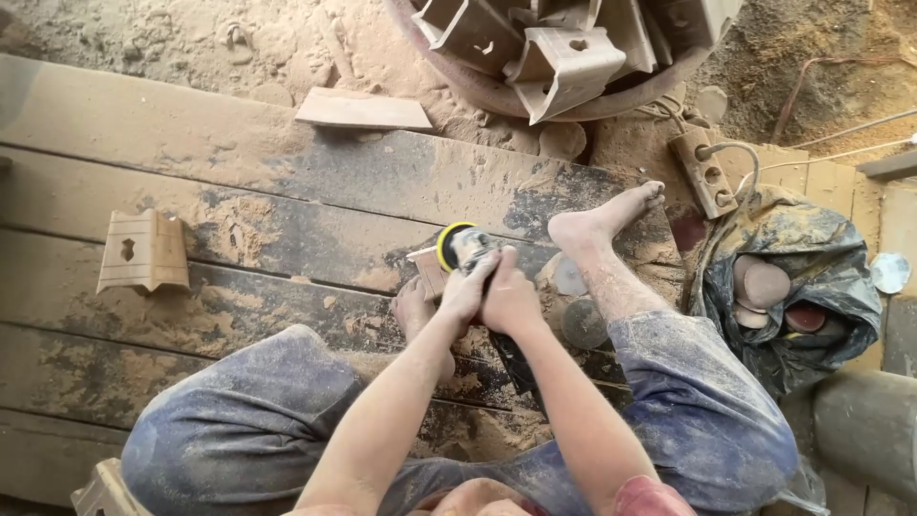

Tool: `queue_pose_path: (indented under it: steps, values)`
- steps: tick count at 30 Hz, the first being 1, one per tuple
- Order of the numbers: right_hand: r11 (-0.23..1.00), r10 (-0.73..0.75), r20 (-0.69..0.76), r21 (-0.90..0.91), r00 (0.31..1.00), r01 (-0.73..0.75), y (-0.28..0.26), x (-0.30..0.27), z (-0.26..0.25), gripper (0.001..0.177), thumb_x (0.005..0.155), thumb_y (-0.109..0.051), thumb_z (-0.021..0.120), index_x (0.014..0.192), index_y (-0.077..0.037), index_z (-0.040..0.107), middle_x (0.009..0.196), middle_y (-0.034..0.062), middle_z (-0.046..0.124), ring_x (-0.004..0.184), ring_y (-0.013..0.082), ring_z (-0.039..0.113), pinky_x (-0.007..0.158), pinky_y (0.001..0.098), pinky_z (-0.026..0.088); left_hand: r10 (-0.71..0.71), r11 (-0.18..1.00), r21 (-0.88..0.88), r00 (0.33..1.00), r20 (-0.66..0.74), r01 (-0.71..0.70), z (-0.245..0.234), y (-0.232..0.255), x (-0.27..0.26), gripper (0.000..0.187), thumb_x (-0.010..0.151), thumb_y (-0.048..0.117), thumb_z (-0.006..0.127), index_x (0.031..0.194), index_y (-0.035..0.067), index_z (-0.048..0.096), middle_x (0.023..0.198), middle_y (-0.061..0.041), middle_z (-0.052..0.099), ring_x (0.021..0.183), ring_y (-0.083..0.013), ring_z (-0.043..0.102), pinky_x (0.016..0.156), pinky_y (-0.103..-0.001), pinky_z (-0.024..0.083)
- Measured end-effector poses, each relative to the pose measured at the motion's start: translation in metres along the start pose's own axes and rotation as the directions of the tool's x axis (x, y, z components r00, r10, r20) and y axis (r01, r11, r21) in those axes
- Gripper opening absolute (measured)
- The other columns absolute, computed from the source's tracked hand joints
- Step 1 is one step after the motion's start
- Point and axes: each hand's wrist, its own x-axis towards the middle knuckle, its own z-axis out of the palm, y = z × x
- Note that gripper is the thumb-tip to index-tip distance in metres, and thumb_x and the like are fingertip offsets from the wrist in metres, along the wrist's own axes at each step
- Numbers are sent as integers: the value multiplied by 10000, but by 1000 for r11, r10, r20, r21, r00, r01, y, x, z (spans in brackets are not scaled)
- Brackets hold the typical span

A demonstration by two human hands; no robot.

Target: Sanding small wooden blocks using a handheld power sander while sitting on a workshop floor.

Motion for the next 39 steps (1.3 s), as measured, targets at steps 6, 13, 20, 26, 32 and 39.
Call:
queue_pose_path:
  steps: [6, 13, 20, 26, 32, 39]
  values:
    - [993, -91, 72, -76, 993, 96, -26, -5, 22, 481, 905, -369, 436, 1295, -108, 330, 1037, 229, 635, 1012, 526, 685, 914, 601, 556, 191, 850, 525, 954, -231, -43, -44, -34, 10, 819, 881, 793, 512, 1240, 89, 726, 1348, -190, 660, 1412, -333, 476, 1186, -470, 270]
    - [998, 61, -51, 18, 997, -60, 27, -7, 0, 637, 880, -279, 506, 1406, -60, 223, 1188, 314, 607, 1107, 567, 635, 1000, 613, 516, 30, 996, 83, 997, 73, -36, 16, -40, 42, 747, 713, 704, 800, 1221, 157, 751, 1282, -142, 706, 1324, -295, 579, 1121, -438, 435]
    - [1000, -10, 46, -8, 999, 10, -16, -22, 18, 649, 900, -247, 461, 1456, -34, 203, 1186, 289, 606, 1132, 554, 632, 990, 603, 518, 83, 993, -84, 994, -64, -88, -20, -45, 2, 656, 812, 553, 779, 1259, 76, 726, 1310, -181, 696, 1341, -302, 569, 1144, -445, 413]
    - [997, 67, -22, 39, 998, -66, 18, -20, 2, 608, 877, -286, 498, 1386, -70, 247, 1182, 280, 622, 1125, 540, 641, 994, 614, 519, 61, 998, -1, 997, 41, -61, 15, -40, 20, 703, 759, 645, 783, 1230, 125, 745, 1275, -145, 714, 1306, -297, 597, 1117, -459, 442]
    - [993, 98, -16, 60, 995, -97, 17, -15, 17, 569, 873, -316, 515, 1341, -102, 274, 1172, 268, 629, 1122, 524, 648, 999, 602, 521, 28, 999, -35, 999, 37, -26, 5, -39, 2, 667, 770, 620, 788, 1243, 151, 746, 1291, -142, 705, 1308, -285, 591, 1135, -446, 428]
    - [994, 69, 5, 85, 998, -69, 9, -40, 9, 486, 896, -313, 456, 1299, -94, 295, 1134, 272, 641, 1100, 541, 653, 983, 618, 521, 58, 997, -49, 997, 43, -56, 9, -58, 7, 578, 785, 568, 807, 1185, 151, 779, 1233, -155, 733, 1259, -312, 627, 1073, -449, 462]
